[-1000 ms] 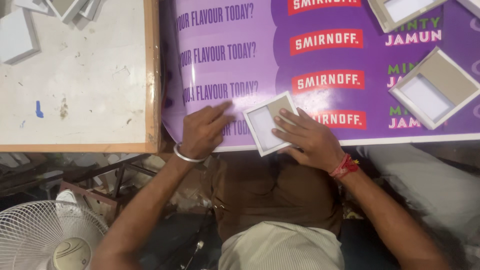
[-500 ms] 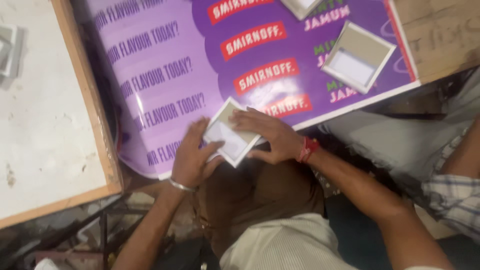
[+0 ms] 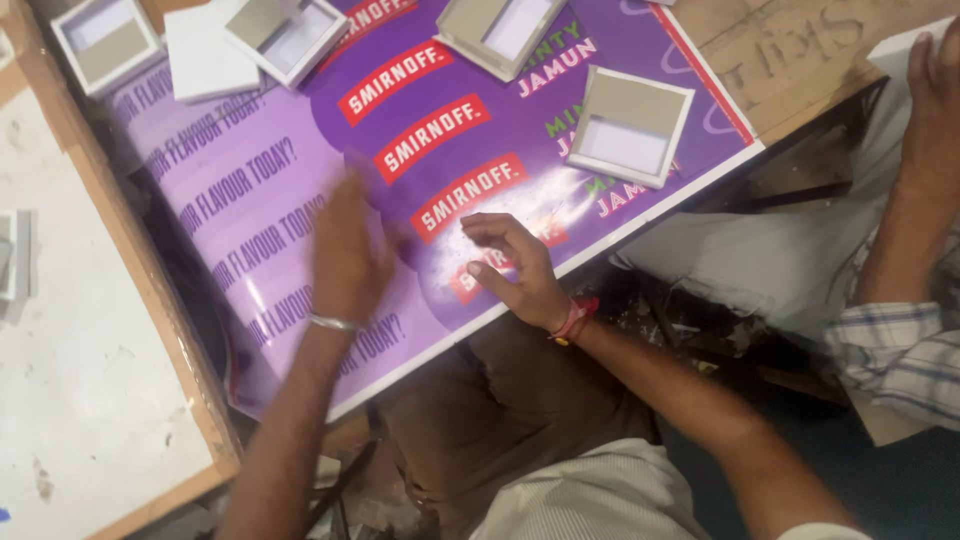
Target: The person assembles small rectangular frames by hand on a purple branded table. They repeatedly pick up frame parts, align them, and press them together, then place the assembled frames on the table.
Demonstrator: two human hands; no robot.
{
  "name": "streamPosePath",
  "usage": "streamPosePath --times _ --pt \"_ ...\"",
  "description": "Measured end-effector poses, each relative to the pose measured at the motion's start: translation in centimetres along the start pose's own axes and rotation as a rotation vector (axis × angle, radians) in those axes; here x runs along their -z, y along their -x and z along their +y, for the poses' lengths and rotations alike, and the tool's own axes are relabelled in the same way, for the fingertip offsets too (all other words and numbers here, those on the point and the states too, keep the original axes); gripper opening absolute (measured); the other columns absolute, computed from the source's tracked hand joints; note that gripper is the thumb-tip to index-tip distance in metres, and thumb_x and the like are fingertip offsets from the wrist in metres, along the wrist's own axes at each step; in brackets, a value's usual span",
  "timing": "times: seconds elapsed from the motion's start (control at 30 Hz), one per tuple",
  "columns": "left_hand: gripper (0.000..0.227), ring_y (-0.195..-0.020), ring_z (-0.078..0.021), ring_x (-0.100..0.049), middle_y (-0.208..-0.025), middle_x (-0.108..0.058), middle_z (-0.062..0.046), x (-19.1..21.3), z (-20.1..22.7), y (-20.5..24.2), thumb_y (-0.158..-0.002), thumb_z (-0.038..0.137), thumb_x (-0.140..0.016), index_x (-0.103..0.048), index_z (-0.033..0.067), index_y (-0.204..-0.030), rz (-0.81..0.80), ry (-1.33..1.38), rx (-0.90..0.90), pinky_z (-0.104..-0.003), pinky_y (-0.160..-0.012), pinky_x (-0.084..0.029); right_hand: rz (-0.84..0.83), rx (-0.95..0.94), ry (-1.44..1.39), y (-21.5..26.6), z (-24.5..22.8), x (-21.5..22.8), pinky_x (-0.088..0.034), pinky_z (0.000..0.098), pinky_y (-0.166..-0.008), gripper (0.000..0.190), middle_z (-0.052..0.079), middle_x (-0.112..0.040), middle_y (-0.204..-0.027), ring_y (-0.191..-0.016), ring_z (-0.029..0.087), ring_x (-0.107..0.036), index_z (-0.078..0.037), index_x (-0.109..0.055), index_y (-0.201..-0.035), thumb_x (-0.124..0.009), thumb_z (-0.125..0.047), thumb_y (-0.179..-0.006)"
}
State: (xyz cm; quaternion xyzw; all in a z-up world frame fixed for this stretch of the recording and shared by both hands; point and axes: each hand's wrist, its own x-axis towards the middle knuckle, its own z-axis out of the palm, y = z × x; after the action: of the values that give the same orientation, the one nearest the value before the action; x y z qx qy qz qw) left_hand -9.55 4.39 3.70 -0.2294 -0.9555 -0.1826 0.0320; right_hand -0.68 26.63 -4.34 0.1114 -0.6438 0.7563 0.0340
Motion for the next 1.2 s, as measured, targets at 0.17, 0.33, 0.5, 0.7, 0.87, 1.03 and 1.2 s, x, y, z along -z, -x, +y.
streamPosePath --times 0.17,0.33,0.5,0.7,0.87,1.03,1.2 --pt "0.080 -0.154 -0.0464 -0.008 -0.166 -0.022 -0.027 -5.7 1.3 4.1 -0.096 0.061 -0.053 -0.034 0.0154 -0.159 -0.217 -0.219 -0.068 -0.074 -0.115 0.000 0.017 0.308 0.434 -5.8 -1.5 7.1 -0.060 0.0375 -0.101 0.021 0.012 -0.070 -0.129 -0.118 0.024 -0.070 -0.006 -0.068 -0.122 -0.071 -0.008 -0.102" --pt "0.079 -0.156 -0.0426 -0.010 -0.167 -0.023 -0.022 -4.9 1.2 3.6 -0.092 0.063 -0.054 -0.041 0.0200 -0.157 -0.208 -0.131 0.004 -0.071 -0.118 0.002 0.338 0.194 0.750 -13.5 -5.2 17.5 -0.058 0.0431 -0.099 0.033 0.014 -0.074 -0.122 -0.112 0.026 -0.074 0.000 -0.068 -0.132 -0.077 -0.023 -0.110" --pt "0.078 -0.156 -0.0406 -0.012 -0.167 -0.025 -0.019 -5.1 1.3 3.6 -0.091 0.063 -0.056 -0.044 0.0214 -0.155 -0.176 -0.105 0.011 -0.069 -0.120 0.001 0.120 0.209 1.063 -10.9 -5.3 19.4 -0.045 0.0499 -0.116 0.035 0.017 -0.067 -0.141 -0.133 0.036 -0.061 0.000 -0.063 -0.137 -0.068 -0.015 -0.106" --pt "0.077 -0.156 -0.0406 -0.013 -0.168 -0.026 -0.019 -5.1 0.7 4.0 -0.092 0.064 -0.057 -0.045 0.0216 -0.155 -0.181 -0.065 0.023 -0.069 -0.120 0.001 0.042 0.125 1.514 -6.6 -5.3 19.0 -0.027 0.0641 -0.116 0.081 0.024 -0.052 -0.154 -0.145 0.041 -0.046 -0.003 -0.051 -0.154 -0.075 -0.057 -0.098" --pt "0.076 -0.153 -0.0414 -0.018 -0.162 -0.034 -0.022 -5.3 0.9 3.8 -0.089 0.062 -0.061 -0.050 0.0173 -0.150 -0.120 -0.064 -0.009 -0.070 -0.118 -0.002 -0.117 -0.136 1.458 -2.8 -3.7 17.3 -0.030 0.0598 -0.117 0.109 0.024 -0.042 -0.155 -0.142 0.041 -0.040 -0.006 -0.039 -0.155 -0.074 -0.074 -0.078" --pt "0.045 -0.145 -0.0289 -0.045 -0.146 -0.065 -0.006 -5.1 0.1 5.2 -0.098 0.047 -0.064 -0.061 0.0254 -0.138 -0.028 0.207 0.135 -0.056 -0.127 -0.025 -0.189 0.093 1.328 3.0 -3.8 5.9 -0.018 0.0657 -0.121 0.098 0.028 -0.036 -0.158 -0.147 0.043 -0.033 -0.007 -0.043 -0.152 -0.070 -0.069 -0.081" --pt "0.068 -0.146 -0.0308 -0.056 -0.149 -0.060 -0.018 -5.0 3.5 9.2 -0.105 0.042 -0.053 -0.034 0.0104 -0.163 0.071 0.966 0.336 -0.045 -0.124 -0.040 -0.293 0.081 1.150 6.1 -4.6 1.4 -0.012 0.0677 -0.124 0.091 0.026 -0.035 -0.160 -0.151 0.042 -0.030 -0.004 -0.045 -0.151 -0.072 -0.059 -0.083"
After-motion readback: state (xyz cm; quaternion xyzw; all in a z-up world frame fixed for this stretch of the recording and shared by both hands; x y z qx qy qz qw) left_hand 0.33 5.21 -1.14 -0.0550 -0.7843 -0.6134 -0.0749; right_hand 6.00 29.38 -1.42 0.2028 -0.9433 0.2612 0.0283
